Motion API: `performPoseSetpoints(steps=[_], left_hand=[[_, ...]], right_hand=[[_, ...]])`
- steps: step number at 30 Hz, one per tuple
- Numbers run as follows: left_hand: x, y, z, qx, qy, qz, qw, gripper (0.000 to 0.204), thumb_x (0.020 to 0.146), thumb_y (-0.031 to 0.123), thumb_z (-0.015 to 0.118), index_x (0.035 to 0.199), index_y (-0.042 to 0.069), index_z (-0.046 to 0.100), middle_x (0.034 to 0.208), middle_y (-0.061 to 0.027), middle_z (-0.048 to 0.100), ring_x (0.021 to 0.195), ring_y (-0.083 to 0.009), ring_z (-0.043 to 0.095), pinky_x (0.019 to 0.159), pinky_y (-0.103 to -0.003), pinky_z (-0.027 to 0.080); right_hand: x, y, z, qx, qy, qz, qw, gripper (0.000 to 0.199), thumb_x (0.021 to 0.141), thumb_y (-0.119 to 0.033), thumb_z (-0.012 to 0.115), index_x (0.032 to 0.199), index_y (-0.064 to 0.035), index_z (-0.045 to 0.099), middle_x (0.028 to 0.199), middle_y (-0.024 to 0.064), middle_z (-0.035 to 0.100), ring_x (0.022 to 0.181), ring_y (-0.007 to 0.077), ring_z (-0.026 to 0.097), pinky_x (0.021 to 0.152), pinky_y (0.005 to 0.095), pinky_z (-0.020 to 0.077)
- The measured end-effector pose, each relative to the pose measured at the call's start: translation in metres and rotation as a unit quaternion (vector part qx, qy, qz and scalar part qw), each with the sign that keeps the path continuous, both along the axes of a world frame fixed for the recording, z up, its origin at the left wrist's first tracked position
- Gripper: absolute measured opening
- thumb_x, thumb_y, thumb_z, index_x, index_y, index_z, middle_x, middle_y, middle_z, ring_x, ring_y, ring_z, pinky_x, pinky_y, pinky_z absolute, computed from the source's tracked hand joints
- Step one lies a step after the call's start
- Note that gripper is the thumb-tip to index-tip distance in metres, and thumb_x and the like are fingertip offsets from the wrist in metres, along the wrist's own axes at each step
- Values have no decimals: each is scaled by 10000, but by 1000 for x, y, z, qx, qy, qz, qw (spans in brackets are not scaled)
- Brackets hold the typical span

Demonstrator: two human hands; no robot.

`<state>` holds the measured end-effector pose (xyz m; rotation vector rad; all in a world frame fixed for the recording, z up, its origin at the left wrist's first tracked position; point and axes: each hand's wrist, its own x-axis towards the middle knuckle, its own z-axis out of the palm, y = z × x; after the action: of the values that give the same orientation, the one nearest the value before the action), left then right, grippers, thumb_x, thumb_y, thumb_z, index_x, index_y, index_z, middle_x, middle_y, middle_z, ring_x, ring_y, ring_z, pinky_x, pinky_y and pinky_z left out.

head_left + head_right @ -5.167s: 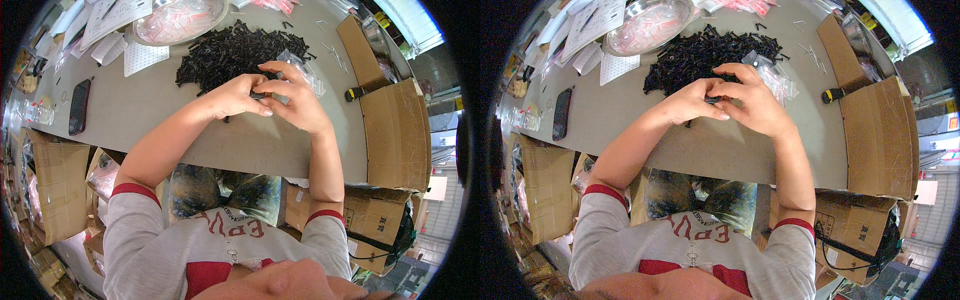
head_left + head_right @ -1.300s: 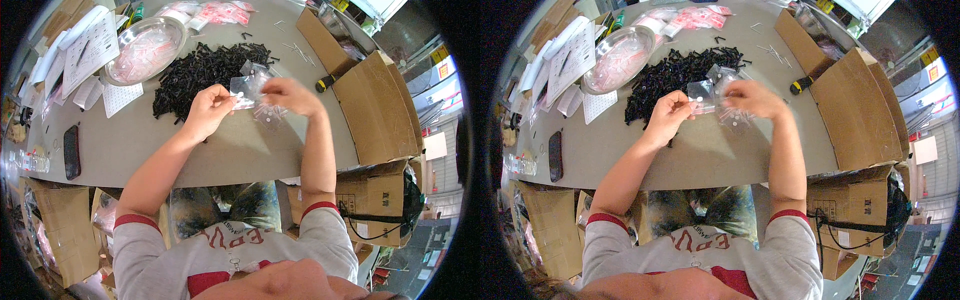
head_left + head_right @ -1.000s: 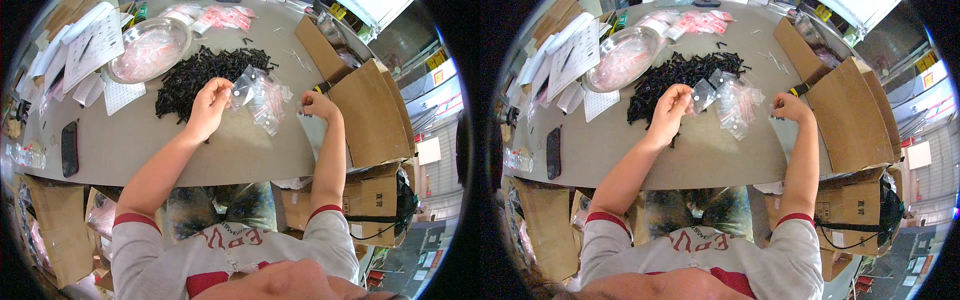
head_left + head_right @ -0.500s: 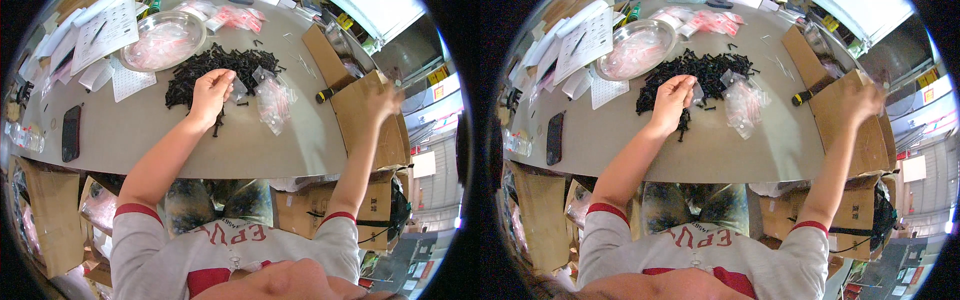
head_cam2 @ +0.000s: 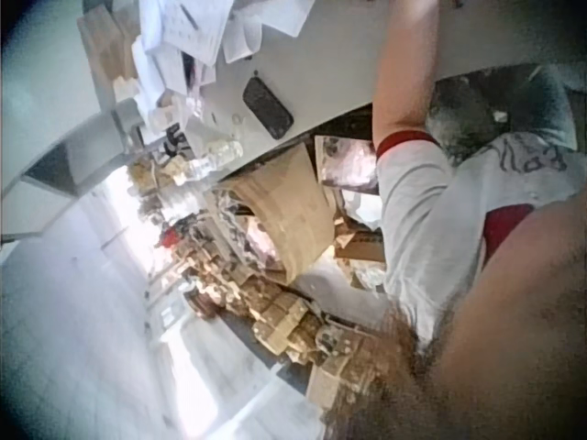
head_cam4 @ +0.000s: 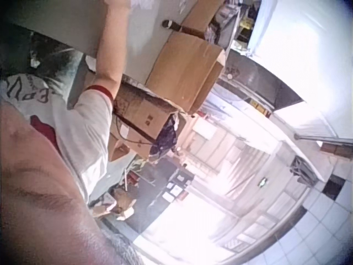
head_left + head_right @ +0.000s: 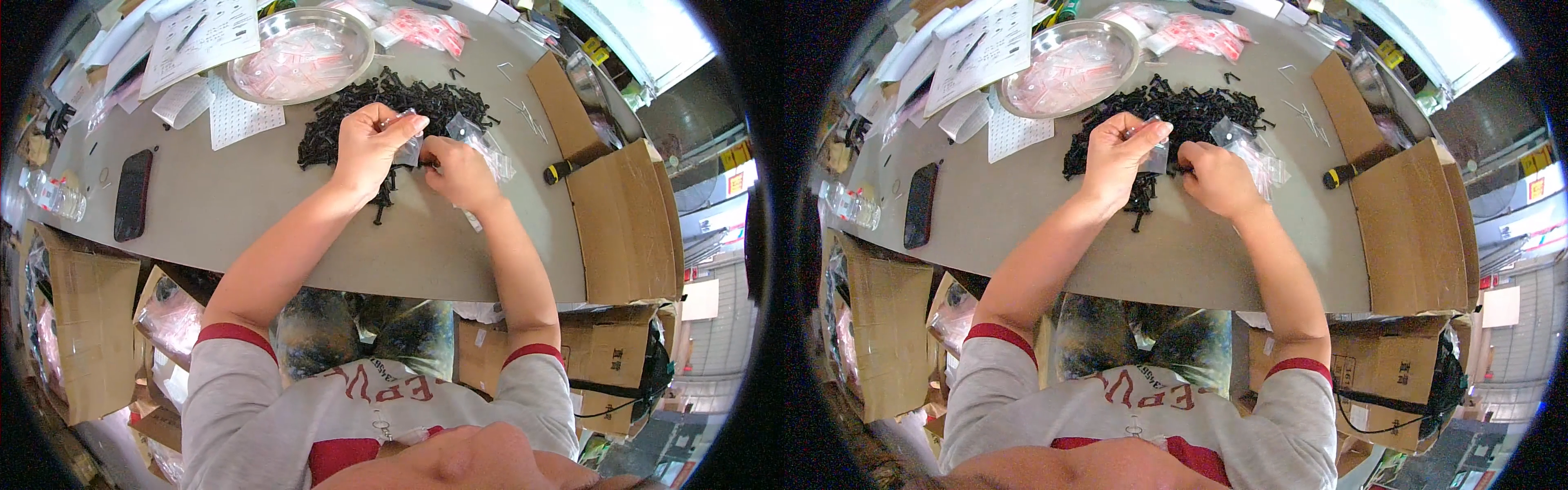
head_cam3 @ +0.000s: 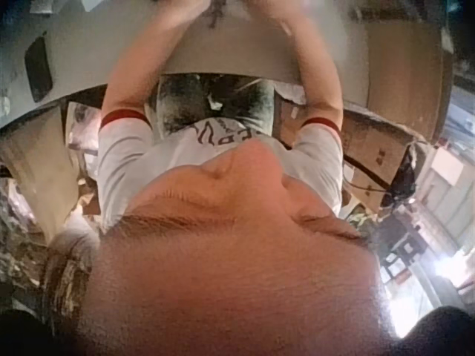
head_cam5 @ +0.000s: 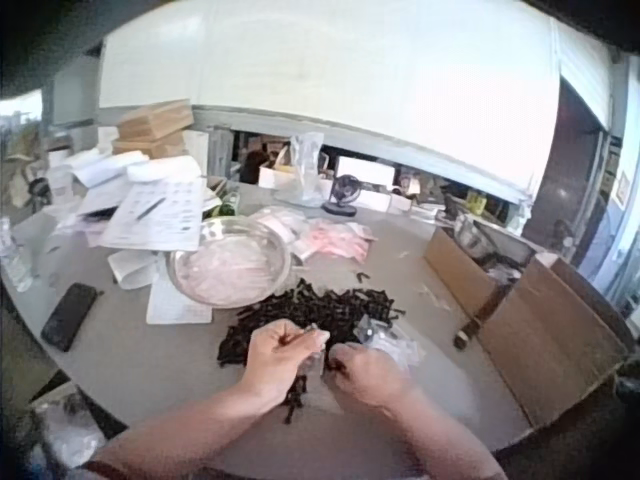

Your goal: Packaging small black plastic parts into individual clear plastic bags on a workspace table.

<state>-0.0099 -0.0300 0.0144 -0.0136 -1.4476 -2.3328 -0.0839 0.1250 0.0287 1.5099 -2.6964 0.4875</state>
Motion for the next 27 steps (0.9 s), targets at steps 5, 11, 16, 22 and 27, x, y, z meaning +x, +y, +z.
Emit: performPoseSetpoints(steps=[5, 11, 16, 22, 27], left_hand=[[-5, 9, -3, -3, 37, 24, 999, 223, 883, 153, 643, 1036, -10, 648, 847, -19, 637, 680, -36, 514, 600, -184, 401], [4, 4, 2, -86, 4, -51, 995, 191, 801, 75, 716, 728, 31, 545, 777, -32, 629, 667, -42, 525, 568, -205, 407], [2, 13, -2, -304, -74, -78, 947, 237, 785, 196, 748, 831, 31, 583, 716, 26, 548, 664, -40, 478, 591, -213, 400], [3, 18, -16, -257, -78, -161, 950, 231, 807, 182, 719, 889, 12, 586, 776, 27, 565, 721, -59, 509, 641, -219, 426], [3, 17, -15, -232, -50, -206, 949, 183, 853, 185, 670, 909, 36, 581, 827, 25, 575, 789, -51, 508, 695, -214, 415]], right_hand=[[6, -12, -25, -67, 52, 38, 996, 197, 674, -59, 605, 869, -38, 589, 867, 145, 621, 817, 345, 609, 719, 435, 499], [7, 2, -1, -82, 7, -7, 997, 216, 662, -72, 613, 876, -38, 616, 824, 162, 634, 764, 346, 620, 688, 428, 501], [-17, 28, 8, -329, -253, -47, 909, 108, 744, -11, 643, 842, -6, 595, 759, 35, 610, 672, 119, 584, 621, 270, 475], [1, 31, 28, -198, -290, 89, 932, 223, 758, 31, 638, 975, -11, 614, 872, 29, 617, 758, 90, 579, 659, 242, 479], [1, 22, 16, -334, -357, 66, 870, 205, 809, 4, 628, 1011, 17, 597, 922, 48, 619, 803, 102, 589, 695, 252, 489]])
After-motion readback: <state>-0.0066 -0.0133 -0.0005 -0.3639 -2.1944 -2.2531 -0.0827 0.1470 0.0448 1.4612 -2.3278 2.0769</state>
